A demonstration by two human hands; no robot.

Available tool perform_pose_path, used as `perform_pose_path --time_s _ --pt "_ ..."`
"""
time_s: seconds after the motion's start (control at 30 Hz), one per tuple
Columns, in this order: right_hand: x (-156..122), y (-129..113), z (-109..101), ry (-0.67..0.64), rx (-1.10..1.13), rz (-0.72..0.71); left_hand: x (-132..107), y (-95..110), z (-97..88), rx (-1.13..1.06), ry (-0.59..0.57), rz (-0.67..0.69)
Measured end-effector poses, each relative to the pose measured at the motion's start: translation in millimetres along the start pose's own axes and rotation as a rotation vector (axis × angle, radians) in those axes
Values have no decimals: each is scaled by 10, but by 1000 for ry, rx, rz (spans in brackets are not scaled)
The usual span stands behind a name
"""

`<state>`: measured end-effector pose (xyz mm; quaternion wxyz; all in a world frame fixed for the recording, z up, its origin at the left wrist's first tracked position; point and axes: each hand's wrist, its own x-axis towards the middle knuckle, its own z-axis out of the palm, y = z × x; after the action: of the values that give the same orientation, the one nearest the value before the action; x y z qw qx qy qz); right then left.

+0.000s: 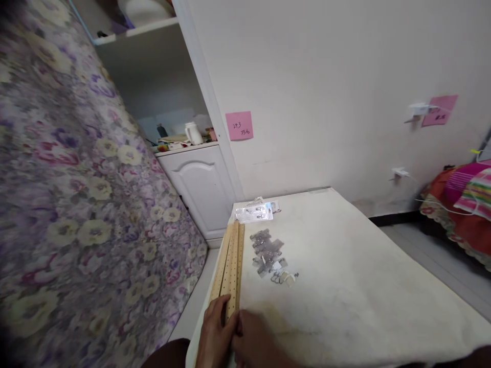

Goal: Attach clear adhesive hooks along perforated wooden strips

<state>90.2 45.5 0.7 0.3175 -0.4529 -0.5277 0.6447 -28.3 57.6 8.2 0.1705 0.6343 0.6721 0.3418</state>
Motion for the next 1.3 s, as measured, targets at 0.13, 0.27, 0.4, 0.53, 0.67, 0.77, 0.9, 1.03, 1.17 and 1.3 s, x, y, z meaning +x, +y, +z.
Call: perform_pose_path --time_s 0.13,0.27,0.4,0.53,0.67,0.77,0.9,1.03,1.17,1.3 --pt "-37 97 -67 -17 11 -9 17 -31 32 13 30 40" --pt "-130 309 -235 30 56 -19 12 -64 28 22 78 108" --pt "-325 432 -547 131 -36 -103 -90 38 57 15 131 171" --pt "-534 386 -954 311 -193 -206 -301 302 266 -68 35 241" --pt "-591 306 -1369 480 -242 -254 -446 509 532 -177 -157 281" --pt "-461 289 -1602 564 -142 -226 -449 536 636 -186 -178 270" --pt "-157 281 -1718 570 -46 -219 -408 490 670 -159 -173 281" --pt "72 239 -1657 525 -39 -220 -394 460 680 -150 -181 321" --pt "165 178 -1532 465 -42 -229 -385 412 719 -173 -193 332" --pt "196 119 -1409 435 -79 -277 -387 282 841 -188 -129 345"
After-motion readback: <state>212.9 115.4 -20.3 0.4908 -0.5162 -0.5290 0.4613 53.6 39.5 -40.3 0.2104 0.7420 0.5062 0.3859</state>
